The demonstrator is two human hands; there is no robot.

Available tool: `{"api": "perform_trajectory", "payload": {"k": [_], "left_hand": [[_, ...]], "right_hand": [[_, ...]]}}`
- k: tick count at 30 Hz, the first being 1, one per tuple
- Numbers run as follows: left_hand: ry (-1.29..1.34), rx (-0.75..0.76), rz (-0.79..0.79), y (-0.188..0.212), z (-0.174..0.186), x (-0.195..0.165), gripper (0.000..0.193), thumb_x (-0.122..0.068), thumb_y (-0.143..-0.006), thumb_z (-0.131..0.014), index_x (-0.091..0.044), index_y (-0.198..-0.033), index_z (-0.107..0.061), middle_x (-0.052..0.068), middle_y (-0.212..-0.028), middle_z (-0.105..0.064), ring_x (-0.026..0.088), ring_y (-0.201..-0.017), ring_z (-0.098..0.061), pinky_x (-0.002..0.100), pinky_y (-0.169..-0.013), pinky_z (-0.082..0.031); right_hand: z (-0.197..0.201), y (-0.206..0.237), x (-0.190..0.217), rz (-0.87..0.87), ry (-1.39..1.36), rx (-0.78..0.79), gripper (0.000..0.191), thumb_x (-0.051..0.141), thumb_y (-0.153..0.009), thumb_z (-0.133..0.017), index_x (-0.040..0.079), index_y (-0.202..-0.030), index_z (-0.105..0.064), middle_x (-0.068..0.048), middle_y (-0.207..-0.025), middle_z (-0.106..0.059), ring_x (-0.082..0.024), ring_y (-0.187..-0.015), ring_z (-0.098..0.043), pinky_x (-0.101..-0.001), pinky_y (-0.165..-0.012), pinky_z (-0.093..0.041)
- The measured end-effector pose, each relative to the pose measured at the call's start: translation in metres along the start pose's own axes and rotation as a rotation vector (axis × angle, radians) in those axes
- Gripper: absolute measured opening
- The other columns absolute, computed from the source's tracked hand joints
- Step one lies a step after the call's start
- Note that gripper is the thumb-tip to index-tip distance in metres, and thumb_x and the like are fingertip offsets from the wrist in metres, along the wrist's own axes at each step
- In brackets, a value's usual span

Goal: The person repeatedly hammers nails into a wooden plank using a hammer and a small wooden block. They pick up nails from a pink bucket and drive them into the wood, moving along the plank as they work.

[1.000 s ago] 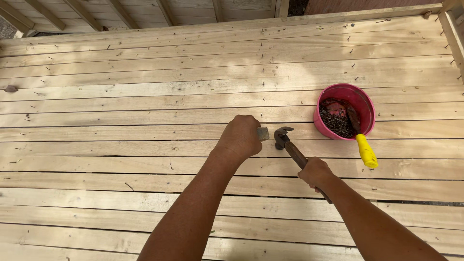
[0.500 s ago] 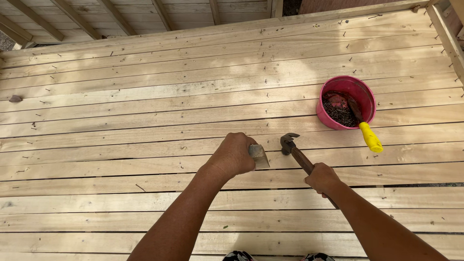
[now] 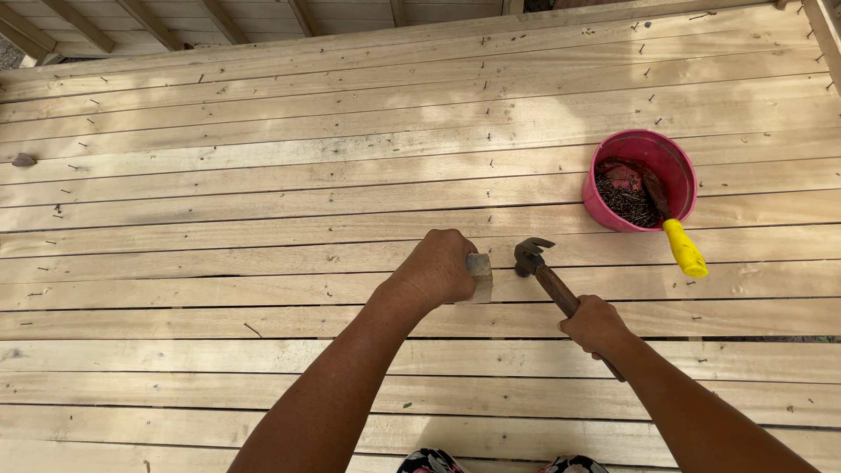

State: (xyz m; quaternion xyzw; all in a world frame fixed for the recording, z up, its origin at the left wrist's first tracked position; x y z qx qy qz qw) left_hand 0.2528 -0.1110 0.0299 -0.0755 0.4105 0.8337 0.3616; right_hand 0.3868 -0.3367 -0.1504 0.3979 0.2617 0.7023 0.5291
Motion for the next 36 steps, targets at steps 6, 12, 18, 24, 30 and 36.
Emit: {"api": "perform_trajectory", "payload": {"k": [6, 12, 18, 24, 30, 36], "left_hand": [[0.049, -0.034, 0.079, 0.004, 0.005, 0.012, 0.055, 0.002, -0.079, -0.076, -0.011, -0.132, -0.065, 0.014, -0.113, -0.073, 0.022, -0.097, -0.075, 0.032, -0.085, -0.066], [-0.025, 0.004, 0.004, -0.003, -0.004, 0.010, 0.049, -0.003, -0.079, -0.077, -0.013, -0.127, -0.071, 0.012, -0.110, -0.076, 0.021, -0.097, -0.076, 0.033, -0.085, -0.065], [-0.082, 0.004, -0.042, -0.016, -0.033, -0.006, 0.040, -0.010, -0.080, -0.080, -0.011, -0.119, -0.070, 0.011, -0.109, -0.073, 0.023, -0.100, -0.073, 0.036, -0.087, -0.064], [-0.065, -0.131, -0.131, -0.027, -0.034, -0.023, 0.033, -0.008, -0.079, -0.079, -0.003, -0.109, -0.068, 0.016, -0.105, -0.074, 0.027, -0.099, -0.073, 0.039, -0.088, -0.061], [0.101, -0.168, -0.086, -0.019, -0.034, -0.015, 0.044, -0.021, -0.080, -0.082, -0.005, -0.116, -0.063, 0.017, -0.103, -0.075, 0.027, -0.098, -0.074, 0.039, -0.085, -0.062], [0.430, -0.345, -0.105, -0.005, -0.020, 0.020, 0.079, -0.017, -0.068, -0.091, -0.010, -0.135, -0.049, 0.017, -0.111, -0.072, 0.026, -0.103, -0.074, 0.031, -0.092, -0.063]], "right_hand": [[0.000, 0.000, -0.003, -0.015, -0.003, -0.015, 0.036, 0.021, -0.090, -0.074, 0.001, -0.116, -0.061, -0.012, -0.070, -0.064, -0.019, -0.053, -0.063, -0.0334, -0.046, -0.055], [0.000, -0.003, -0.003, 0.012, 0.023, 0.022, 0.036, 0.022, -0.090, -0.074, 0.000, -0.116, -0.062, -0.011, -0.068, -0.063, -0.019, -0.053, -0.063, -0.0336, -0.045, -0.053], [-0.001, 0.002, 0.001, -0.029, 0.064, 0.021, 0.036, 0.026, -0.091, -0.075, 0.002, -0.116, -0.063, -0.007, -0.069, -0.062, -0.016, -0.054, -0.060, -0.0314, -0.046, -0.053], [0.007, 0.028, 0.020, 0.043, -0.012, 0.013, 0.035, 0.029, -0.089, -0.078, 0.007, -0.111, -0.062, -0.006, -0.068, -0.060, -0.017, -0.055, -0.059, -0.0332, -0.048, -0.051], [0.028, 0.071, 0.045, 0.167, -0.061, -0.073, 0.037, 0.033, -0.087, -0.078, 0.005, -0.108, -0.066, -0.011, -0.072, -0.064, -0.019, -0.057, -0.060, -0.0370, -0.055, -0.053], [0.041, 0.125, 0.063, 0.259, -0.071, -0.125, 0.038, 0.036, -0.084, -0.079, 0.010, -0.109, -0.066, -0.006, -0.074, -0.066, -0.016, -0.066, -0.062, -0.0374, -0.065, -0.052]]}}
Point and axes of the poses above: each hand's wrist, its own y-axis away from the middle knuckle, its own z-axis out of the back of the hand, x = y × z, the point moved 9 cm from there along -y, towards the middle knuckle
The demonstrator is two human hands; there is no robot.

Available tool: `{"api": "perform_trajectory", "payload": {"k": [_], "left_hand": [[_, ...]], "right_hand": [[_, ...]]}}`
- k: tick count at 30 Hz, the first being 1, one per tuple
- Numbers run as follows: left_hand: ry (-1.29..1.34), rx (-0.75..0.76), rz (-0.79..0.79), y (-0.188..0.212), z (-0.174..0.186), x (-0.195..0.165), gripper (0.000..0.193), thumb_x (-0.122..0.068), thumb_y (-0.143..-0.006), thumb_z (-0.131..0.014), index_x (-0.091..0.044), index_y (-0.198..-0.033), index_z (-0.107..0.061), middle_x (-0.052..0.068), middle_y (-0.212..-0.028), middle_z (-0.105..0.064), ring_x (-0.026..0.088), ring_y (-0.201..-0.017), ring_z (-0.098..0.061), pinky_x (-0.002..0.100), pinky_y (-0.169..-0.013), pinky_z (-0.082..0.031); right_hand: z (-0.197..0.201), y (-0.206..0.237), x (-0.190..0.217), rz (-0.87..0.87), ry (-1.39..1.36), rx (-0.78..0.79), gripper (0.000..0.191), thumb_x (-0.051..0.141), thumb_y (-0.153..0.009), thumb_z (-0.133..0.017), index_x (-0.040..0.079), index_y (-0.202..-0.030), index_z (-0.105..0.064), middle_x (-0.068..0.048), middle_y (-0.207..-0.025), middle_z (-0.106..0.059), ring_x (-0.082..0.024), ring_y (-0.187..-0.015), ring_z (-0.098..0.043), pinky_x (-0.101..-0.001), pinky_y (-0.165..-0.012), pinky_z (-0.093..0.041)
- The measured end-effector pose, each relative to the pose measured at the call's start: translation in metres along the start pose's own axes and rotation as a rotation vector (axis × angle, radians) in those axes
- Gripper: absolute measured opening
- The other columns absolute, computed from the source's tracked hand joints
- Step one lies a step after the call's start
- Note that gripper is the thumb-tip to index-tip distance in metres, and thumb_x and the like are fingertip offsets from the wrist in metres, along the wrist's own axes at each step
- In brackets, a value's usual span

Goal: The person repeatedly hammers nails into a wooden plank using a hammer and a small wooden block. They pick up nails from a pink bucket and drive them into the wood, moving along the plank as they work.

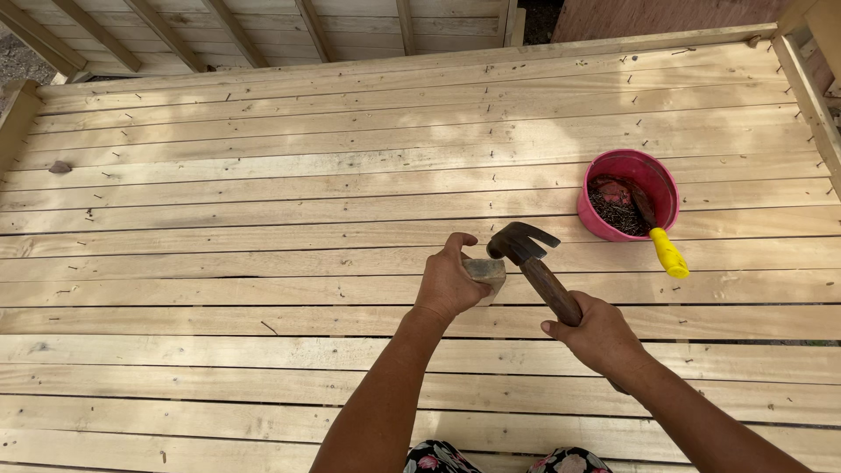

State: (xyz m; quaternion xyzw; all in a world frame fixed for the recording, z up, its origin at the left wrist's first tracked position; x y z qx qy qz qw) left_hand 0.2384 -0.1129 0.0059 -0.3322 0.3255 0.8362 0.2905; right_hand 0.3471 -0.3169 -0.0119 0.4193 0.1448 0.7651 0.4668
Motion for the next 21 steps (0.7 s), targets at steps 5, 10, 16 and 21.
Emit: {"api": "perform_trajectory", "payload": {"k": [5, 10, 16, 21], "left_hand": [[0.074, -0.037, 0.021, -0.004, 0.004, 0.025, 0.098, -0.013, -0.061, -0.095, -0.014, -0.143, -0.041, 0.015, -0.118, -0.070, 0.024, -0.107, -0.073, 0.029, -0.096, -0.061], [0.102, -0.047, 0.013, -0.009, 0.006, 0.028, 0.104, -0.013, -0.060, -0.095, -0.015, -0.146, -0.036, 0.014, -0.117, -0.071, 0.024, -0.106, -0.073, 0.029, -0.097, -0.062], [0.043, -0.030, -0.006, -0.008, 0.001, 0.025, 0.109, -0.013, -0.061, -0.096, -0.017, -0.150, -0.033, 0.015, -0.114, -0.072, 0.025, -0.105, -0.073, 0.031, -0.099, -0.060], [0.208, -0.047, -0.019, -0.006, -0.007, 0.033, 0.113, -0.012, -0.058, -0.095, -0.018, -0.153, -0.032, 0.012, -0.108, -0.077, 0.021, -0.103, -0.076, 0.031, -0.096, -0.062]], "right_hand": [[0.004, 0.037, 0.008, -0.028, 0.025, 0.012, 0.044, 0.042, -0.087, -0.077, 0.006, -0.108, -0.065, -0.011, -0.071, -0.059, -0.020, -0.064, -0.055, -0.0401, -0.064, -0.048], [-0.001, 0.051, 0.026, 0.048, -0.071, 0.026, 0.036, 0.036, -0.086, -0.078, 0.011, -0.110, -0.067, -0.005, -0.065, -0.060, -0.017, -0.061, -0.056, -0.0379, -0.063, -0.050], [0.005, 0.049, 0.031, 0.057, 0.071, 0.058, 0.037, 0.037, -0.087, -0.077, 0.004, -0.103, -0.068, -0.006, -0.065, -0.056, -0.017, -0.062, -0.052, -0.0375, -0.064, -0.048], [0.007, 0.052, 0.031, 0.102, -0.075, -0.014, 0.034, 0.035, -0.085, -0.079, 0.007, -0.094, -0.062, -0.006, -0.062, -0.055, -0.017, -0.058, -0.050, -0.0392, -0.059, -0.046]]}}
Point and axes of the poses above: each hand's wrist, its own y-axis away from the middle knuckle, its own z-axis out of the back of the hand, x = y × z, the point moved 9 cm from there along -y, towards the middle knuckle
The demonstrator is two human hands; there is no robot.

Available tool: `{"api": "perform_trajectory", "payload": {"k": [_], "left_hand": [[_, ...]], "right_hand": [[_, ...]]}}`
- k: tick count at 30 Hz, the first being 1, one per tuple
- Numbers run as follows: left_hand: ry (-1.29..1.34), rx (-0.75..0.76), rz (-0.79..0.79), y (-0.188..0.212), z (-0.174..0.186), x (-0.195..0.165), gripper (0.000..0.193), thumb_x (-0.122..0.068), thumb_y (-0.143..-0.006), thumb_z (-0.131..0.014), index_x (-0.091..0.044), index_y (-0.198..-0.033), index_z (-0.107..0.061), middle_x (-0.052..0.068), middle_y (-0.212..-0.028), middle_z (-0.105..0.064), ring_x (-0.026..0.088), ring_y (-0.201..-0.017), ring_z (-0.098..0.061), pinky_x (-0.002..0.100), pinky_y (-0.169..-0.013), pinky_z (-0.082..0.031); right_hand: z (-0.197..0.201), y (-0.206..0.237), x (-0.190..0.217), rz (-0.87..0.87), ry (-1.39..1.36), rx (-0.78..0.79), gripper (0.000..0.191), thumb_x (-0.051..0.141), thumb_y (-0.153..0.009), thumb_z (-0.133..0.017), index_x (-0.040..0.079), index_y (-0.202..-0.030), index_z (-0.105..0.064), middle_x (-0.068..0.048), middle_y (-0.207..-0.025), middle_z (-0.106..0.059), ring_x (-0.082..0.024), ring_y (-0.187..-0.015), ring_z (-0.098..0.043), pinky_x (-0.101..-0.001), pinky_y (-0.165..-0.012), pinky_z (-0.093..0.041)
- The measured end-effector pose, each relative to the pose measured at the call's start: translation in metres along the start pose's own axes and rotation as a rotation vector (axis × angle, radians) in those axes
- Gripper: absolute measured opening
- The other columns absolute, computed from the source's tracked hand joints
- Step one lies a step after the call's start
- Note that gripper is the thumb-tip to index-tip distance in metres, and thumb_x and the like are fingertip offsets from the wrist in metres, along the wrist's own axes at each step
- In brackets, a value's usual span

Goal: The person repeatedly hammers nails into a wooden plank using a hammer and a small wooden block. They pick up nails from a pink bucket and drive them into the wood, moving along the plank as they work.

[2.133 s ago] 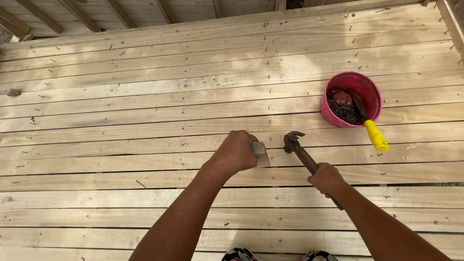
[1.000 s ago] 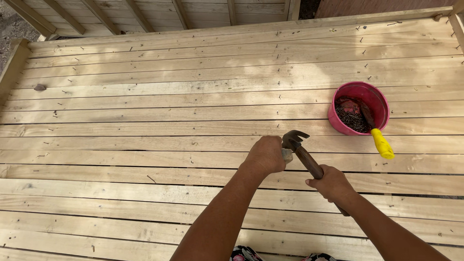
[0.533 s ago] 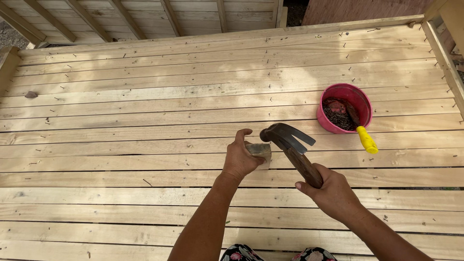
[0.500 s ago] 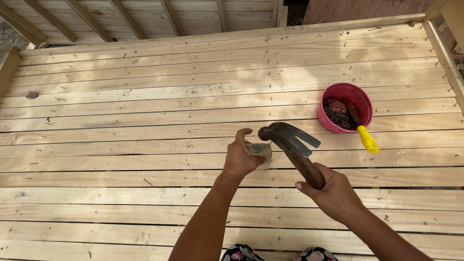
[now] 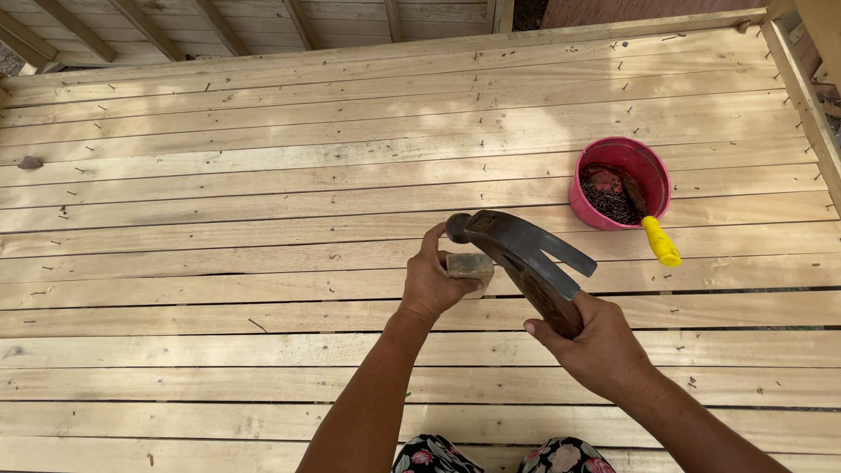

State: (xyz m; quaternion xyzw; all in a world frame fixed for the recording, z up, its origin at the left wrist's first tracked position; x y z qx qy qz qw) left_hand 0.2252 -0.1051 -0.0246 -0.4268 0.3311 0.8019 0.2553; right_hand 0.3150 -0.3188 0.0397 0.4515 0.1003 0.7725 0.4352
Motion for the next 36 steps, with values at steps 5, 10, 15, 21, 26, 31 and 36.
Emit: {"api": "perform_trajectory", "payload": {"k": [5, 10, 15, 21, 26, 31, 36], "left_hand": [[-0.017, 0.025, 0.043, 0.003, -0.008, 0.006, 0.123, -0.015, -0.056, -0.097, -0.021, -0.156, -0.027, 0.008, -0.106, -0.078, 0.019, -0.100, -0.077, 0.029, -0.096, -0.062], [-0.067, 0.028, 0.054, 0.006, -0.008, 0.008, 0.123, -0.018, -0.057, -0.098, -0.020, -0.158, -0.026, 0.008, -0.106, -0.079, 0.017, -0.102, -0.076, 0.029, -0.098, -0.062], [-0.074, 0.050, 0.099, 0.003, -0.005, 0.012, 0.124, -0.014, -0.056, -0.097, -0.021, -0.158, -0.026, 0.009, -0.110, -0.077, 0.019, -0.103, -0.075, 0.030, -0.098, -0.061], [-0.050, 0.041, 0.040, 0.000, -0.006, 0.004, 0.124, -0.011, -0.054, -0.097, -0.018, -0.157, -0.029, 0.011, -0.113, -0.076, 0.021, -0.103, -0.075, 0.031, -0.097, -0.062], [-0.089, 0.051, 0.048, 0.000, -0.008, 0.011, 0.121, -0.010, -0.053, -0.098, -0.019, -0.155, -0.034, 0.009, -0.113, -0.077, 0.020, -0.103, -0.074, 0.031, -0.099, -0.060], [-0.056, 0.069, 0.050, -0.001, -0.008, 0.013, 0.121, -0.009, -0.053, -0.097, -0.018, -0.156, -0.034, 0.009, -0.108, -0.079, 0.019, -0.101, -0.075, 0.030, -0.097, -0.061], [-0.055, 0.053, 0.017, -0.001, -0.006, 0.007, 0.118, -0.010, -0.055, -0.098, -0.015, -0.154, -0.035, 0.009, -0.107, -0.078, 0.019, -0.100, -0.074, 0.031, -0.098, -0.060]], "right_hand": [[-0.014, 0.004, -0.010, -0.130, 0.237, 0.106, 0.022, 0.032, -0.092, -0.071, 0.011, -0.095, -0.064, -0.005, -0.062, -0.057, -0.018, -0.058, -0.056, -0.0383, -0.061, -0.046], [0.002, 0.010, -0.020, -0.077, 0.068, 0.049, 0.035, 0.037, -0.087, -0.081, 0.005, -0.091, -0.067, -0.008, -0.063, -0.056, -0.018, -0.060, -0.053, -0.0407, -0.062, -0.048], [-0.003, 0.003, -0.015, 0.096, -0.085, -0.059, 0.026, 0.031, -0.082, -0.076, 0.010, -0.096, -0.067, -0.004, -0.068, -0.069, -0.015, -0.064, -0.063, -0.0403, -0.063, -0.054], [-0.013, -0.004, -0.028, -0.074, 0.177, 0.115, 0.027, 0.032, -0.086, -0.078, 0.010, -0.100, -0.070, -0.005, -0.069, -0.067, -0.017, -0.065, -0.065, -0.0397, -0.069, -0.052], [0.003, -0.002, -0.022, -0.018, 0.051, -0.012, 0.033, 0.035, -0.086, -0.081, 0.016, -0.110, -0.068, -0.011, -0.062, -0.059, -0.021, -0.058, -0.054, -0.0425, -0.062, -0.049], [-0.015, -0.004, -0.024, -0.015, 0.141, 0.040, 0.027, 0.030, -0.091, -0.075, 0.015, -0.110, -0.064, -0.007, -0.064, -0.063, -0.019, -0.059, -0.059, -0.0384, -0.063, -0.052], [-0.016, -0.001, -0.028, -0.053, 0.205, 0.104, 0.024, 0.030, -0.087, -0.077, 0.009, -0.094, -0.068, -0.007, -0.065, -0.063, -0.018, -0.060, -0.060, -0.0392, -0.064, -0.051]]}}
Point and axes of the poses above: each hand's wrist, its own y-axis away from the middle knuckle, its own z-axis out of the back of the hand, x = y × z, the point moved 9 cm from there along -y, towards the middle knuckle
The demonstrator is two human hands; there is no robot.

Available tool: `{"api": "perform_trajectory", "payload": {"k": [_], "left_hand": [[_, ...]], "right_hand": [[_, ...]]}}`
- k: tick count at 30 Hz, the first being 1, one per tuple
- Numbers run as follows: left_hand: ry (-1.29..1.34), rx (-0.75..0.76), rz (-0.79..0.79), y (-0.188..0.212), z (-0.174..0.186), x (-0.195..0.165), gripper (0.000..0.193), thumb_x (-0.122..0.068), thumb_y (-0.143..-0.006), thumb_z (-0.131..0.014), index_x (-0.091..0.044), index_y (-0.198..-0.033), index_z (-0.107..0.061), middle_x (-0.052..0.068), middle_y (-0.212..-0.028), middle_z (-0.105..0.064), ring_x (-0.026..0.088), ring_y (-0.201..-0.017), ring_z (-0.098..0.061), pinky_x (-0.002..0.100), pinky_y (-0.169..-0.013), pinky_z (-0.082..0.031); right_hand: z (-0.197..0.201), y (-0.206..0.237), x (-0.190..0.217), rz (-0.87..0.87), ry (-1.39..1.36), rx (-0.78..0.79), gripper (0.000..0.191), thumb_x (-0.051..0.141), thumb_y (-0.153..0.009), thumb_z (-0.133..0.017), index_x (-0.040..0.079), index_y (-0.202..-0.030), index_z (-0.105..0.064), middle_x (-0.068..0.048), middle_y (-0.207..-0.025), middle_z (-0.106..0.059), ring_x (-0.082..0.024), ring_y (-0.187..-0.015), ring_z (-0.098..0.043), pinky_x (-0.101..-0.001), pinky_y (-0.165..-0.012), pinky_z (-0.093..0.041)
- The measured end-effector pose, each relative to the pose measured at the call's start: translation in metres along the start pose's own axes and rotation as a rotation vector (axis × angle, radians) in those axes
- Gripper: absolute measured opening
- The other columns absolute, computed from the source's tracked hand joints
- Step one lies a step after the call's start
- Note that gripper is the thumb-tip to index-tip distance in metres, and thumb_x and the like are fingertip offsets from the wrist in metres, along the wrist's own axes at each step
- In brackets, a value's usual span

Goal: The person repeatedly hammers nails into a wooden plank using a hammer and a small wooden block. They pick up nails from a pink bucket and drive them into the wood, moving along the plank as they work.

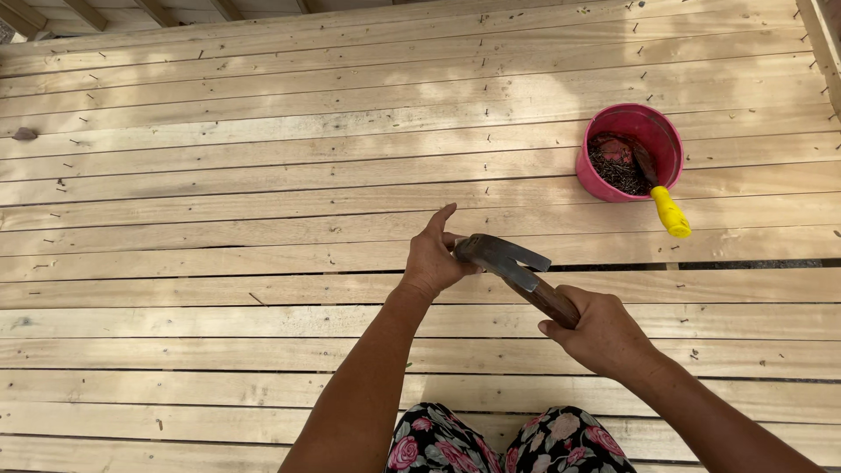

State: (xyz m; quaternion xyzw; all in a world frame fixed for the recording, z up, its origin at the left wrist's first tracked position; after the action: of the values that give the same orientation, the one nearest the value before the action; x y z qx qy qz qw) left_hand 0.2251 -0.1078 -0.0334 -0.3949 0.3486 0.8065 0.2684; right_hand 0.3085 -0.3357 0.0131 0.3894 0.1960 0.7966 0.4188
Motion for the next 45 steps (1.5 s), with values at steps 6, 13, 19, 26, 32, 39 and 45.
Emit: {"api": "perform_trajectory", "payload": {"k": [6, 13, 19, 26, 32, 39, 45], "left_hand": [[0.000, 0.026, 0.028, 0.005, -0.003, 0.001, 0.117, -0.008, -0.055, -0.096, -0.018, -0.155, -0.035, 0.009, -0.111, -0.077, 0.018, -0.101, -0.074, 0.031, -0.098, -0.059], [-0.027, 0.052, 0.043, 0.004, -0.005, 0.000, 0.115, -0.005, -0.058, -0.094, -0.015, -0.155, -0.034, 0.011, -0.116, -0.075, 0.022, -0.103, -0.075, 0.032, -0.098, -0.062], [-0.121, 0.134, -0.091, 0.016, -0.004, -0.025, 0.096, -0.007, -0.067, -0.089, -0.014, -0.151, -0.043, 0.010, -0.121, -0.074, 0.023, -0.111, -0.072, 0.032, -0.100, -0.059], [-0.906, 0.331, -0.048, 0.028, -0.023, -0.065, 0.047, -0.020, -0.087, -0.069, -0.014, -0.133, -0.059, 0.008, -0.104, -0.076, 0.024, -0.101, -0.072, 0.046, -0.103, -0.050], [-0.954, 0.242, -0.045, 0.017, -0.039, -0.068, 0.026, -0.031, -0.093, -0.068, -0.008, -0.104, -0.072, 0.010, -0.096, -0.069, 0.024, -0.092, -0.070, 0.050, -0.086, -0.055], [-0.868, 0.363, -0.029, 0.004, -0.040, -0.035, 0.013, -0.014, -0.089, -0.072, -0.005, -0.098, -0.074, 0.013, -0.091, -0.074, 0.023, -0.084, -0.074, 0.037, -0.074, -0.064], [-0.865, 0.372, -0.088, 0.006, -0.023, -0.023, 0.011, -0.008, -0.083, -0.073, -0.004, -0.093, -0.075, 0.015, -0.093, -0.074, 0.026, -0.089, -0.074, 0.038, -0.080, -0.063]], "right_hand": [[0.021, 0.009, 0.006, 0.058, -0.137, -0.113, 0.031, 0.036, -0.086, -0.079, 0.008, -0.092, -0.067, -0.009, -0.064, -0.060, -0.019, -0.061, -0.058, -0.0410, -0.062, -0.051], [0.000, -0.004, -0.017, -0.059, 0.070, 0.019, 0.031, 0.036, -0.088, -0.076, 0.010, -0.102, -0.068, -0.008, -0.070, -0.064, -0.019, -0.065, -0.062, -0.0402, -0.068, -0.052], [0.007, -0.025, -0.061, -0.111, -0.207, -0.152, 0.046, 0.034, -0.084, -0.079, 0.012, -0.123, -0.067, -0.009, -0.080, -0.069, -0.019, -0.074, -0.064, -0.0395, -0.074, -0.054], [-0.028, -0.053, -0.122, -0.262, -0.072, -0.107, 0.049, 0.035, -0.085, -0.079, 0.014, -0.128, -0.068, -0.012, -0.087, -0.075, -0.024, -0.080, -0.072, -0.0416, -0.078, -0.058], [-0.084, -0.088, -0.154, -0.221, 0.176, 0.028, 0.039, 0.042, -0.087, -0.076, 0.012, -0.111, -0.071, -0.007, -0.085, -0.074, -0.021, -0.082, -0.073, -0.0400, -0.080, -0.058], [-0.095, -0.088, -0.177, -0.270, 0.134, 0.062, 0.030, 0.041, -0.088, -0.075, 0.018, -0.106, -0.069, -0.007, -0.077, -0.073, -0.021, -0.077, -0.073, -0.0412, -0.078, -0.058], [-0.098, -0.093, -0.159, -0.141, 0.047, 0.010, 0.035, 0.043, -0.090, -0.074, 0.008, -0.096, -0.071, -0.011, -0.070, -0.069, -0.024, -0.070, -0.071, -0.0401, -0.070, -0.060]]}}
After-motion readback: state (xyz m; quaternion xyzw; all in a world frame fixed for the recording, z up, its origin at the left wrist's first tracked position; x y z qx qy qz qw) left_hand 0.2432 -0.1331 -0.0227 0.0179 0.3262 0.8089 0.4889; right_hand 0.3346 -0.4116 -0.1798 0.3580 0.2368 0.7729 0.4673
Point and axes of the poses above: each hand's wrist, its own y-axis away from the middle knuckle, its own z-axis out of the back of the hand, x = y × z, the point moved 9 cm from there along -y, towards the middle knuckle
